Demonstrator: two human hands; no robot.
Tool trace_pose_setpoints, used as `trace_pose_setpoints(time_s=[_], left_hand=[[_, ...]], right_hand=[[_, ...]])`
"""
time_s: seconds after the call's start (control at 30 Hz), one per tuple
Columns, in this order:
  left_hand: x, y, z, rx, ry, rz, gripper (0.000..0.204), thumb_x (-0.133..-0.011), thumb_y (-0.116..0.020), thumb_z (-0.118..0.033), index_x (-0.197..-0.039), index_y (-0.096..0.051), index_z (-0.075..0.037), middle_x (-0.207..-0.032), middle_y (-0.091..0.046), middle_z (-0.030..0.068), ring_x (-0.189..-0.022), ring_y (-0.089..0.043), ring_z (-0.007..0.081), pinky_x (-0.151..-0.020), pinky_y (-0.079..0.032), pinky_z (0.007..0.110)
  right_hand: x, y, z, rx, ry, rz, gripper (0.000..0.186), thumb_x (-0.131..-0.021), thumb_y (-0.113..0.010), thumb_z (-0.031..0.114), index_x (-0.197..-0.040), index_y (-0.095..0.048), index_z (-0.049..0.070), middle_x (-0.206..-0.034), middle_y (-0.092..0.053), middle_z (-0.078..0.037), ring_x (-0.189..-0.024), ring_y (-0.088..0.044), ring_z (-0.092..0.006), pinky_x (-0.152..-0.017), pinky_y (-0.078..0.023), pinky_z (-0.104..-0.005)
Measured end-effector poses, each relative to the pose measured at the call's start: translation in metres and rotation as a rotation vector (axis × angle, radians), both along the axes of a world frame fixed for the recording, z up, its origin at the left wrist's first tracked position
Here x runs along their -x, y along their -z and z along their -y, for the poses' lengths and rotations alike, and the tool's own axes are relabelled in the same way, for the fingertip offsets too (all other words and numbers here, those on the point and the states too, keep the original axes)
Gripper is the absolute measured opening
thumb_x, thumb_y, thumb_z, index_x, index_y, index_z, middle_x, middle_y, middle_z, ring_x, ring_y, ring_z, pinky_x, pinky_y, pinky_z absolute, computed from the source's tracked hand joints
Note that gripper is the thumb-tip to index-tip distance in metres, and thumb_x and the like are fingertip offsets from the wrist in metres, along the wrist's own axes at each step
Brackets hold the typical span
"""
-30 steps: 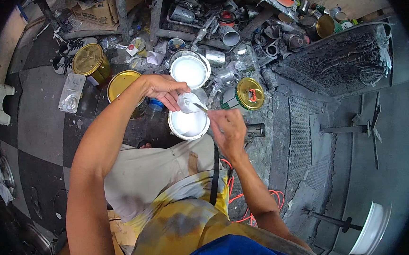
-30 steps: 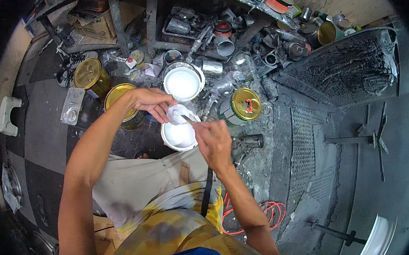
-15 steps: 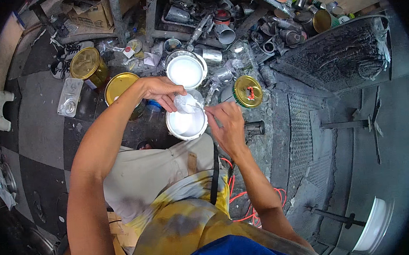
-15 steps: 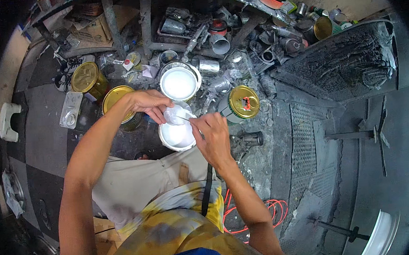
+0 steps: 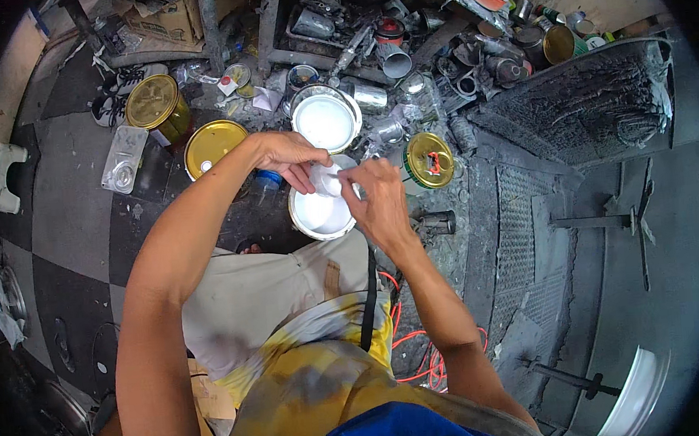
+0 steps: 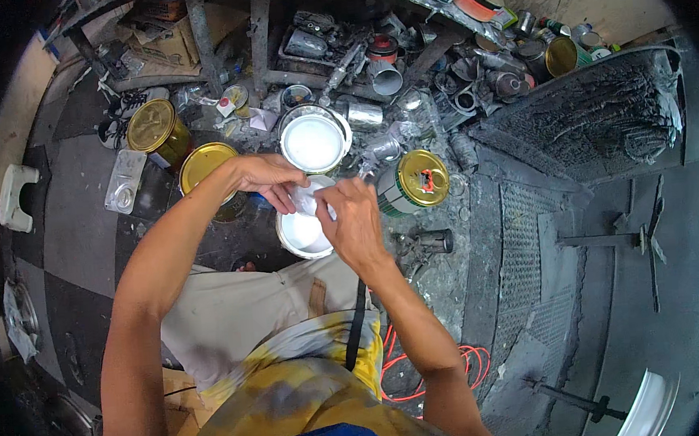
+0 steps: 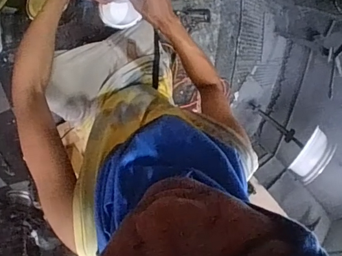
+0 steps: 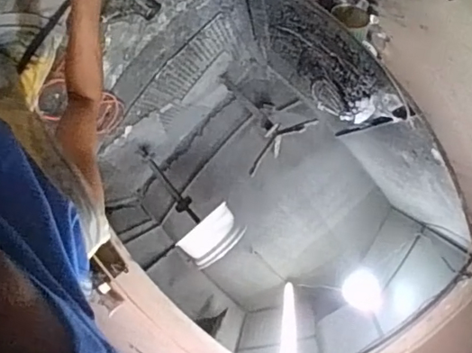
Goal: Mix automotive paint and prepare a spray gun for use.
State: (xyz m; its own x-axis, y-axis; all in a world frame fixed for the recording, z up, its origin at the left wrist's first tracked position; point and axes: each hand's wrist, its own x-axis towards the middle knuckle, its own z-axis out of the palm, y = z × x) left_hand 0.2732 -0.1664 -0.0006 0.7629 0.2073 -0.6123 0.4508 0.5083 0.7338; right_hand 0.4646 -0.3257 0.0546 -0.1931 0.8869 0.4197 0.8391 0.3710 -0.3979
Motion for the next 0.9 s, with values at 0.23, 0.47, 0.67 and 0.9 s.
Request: trace_pose_setpoints(time_s=[0.23,0.47,0.67,0.9], left_hand=[[0.004,-0.005,-0.001,-0.029,0.007,-0.01,0.08,-0.089,-0.077,-0.041,-0.14,-0.047,0.013,-0.137,-0.05,0.0397,-0.11,-0.07,0.0405,-0.092,-0.062,0.045],[0.0,-0.006,0.001,-0.018,-0.012,-0.004,0.079,-0.09,-0.077,-0.04,-0.14,-0.047,0.014,-0.139,-0.049,0.0397,-0.11,-0.07,0.0402,-0.092,-0.062,0.044],[0.001,-0.005,0.0,0.0,0.0,0.005,0.071,-0.09,-0.077,-0.039,-0.133,-0.052,0.011,-0.126,-0.054,0.0262,-0.103,-0.072,0.0404,-0.089,-0.063,0.045],[0.001,-0.002,0.0,0.028,-0.016,0.026,0.068,-0.09,-0.078,-0.037,-0.13,-0.053,0.011,-0.119,-0.053,0.0224,-0.104,-0.072,0.0411,-0.087,-0.064,0.045]], right_hand=[[-0.011,-0.016,0.01,0.054,0.039,0.144,0.013,-0.08,-0.075,0.006,-0.093,-0.074,0.007,-0.086,-0.062,-0.009,-0.085,-0.058,-0.0299,-0.077,-0.041,-0.0434],[-0.004,-0.006,0.007,0.075,-0.042,0.008,0.013,-0.079,-0.074,0.007,-0.092,-0.074,0.008,-0.085,-0.062,-0.009,-0.085,-0.058,-0.0295,-0.077,-0.041,-0.0434],[-0.012,-0.019,0.009,0.061,0.063,0.197,0.013,-0.08,-0.074,0.008,-0.093,-0.073,0.007,-0.088,-0.061,-0.01,-0.091,-0.058,-0.0298,-0.077,-0.042,-0.0438],[-0.001,-0.006,0.004,0.047,-0.031,-0.065,0.013,-0.08,-0.075,0.007,-0.093,-0.073,0.007,-0.086,-0.062,-0.01,-0.088,-0.058,-0.0315,-0.077,-0.042,-0.0444]])
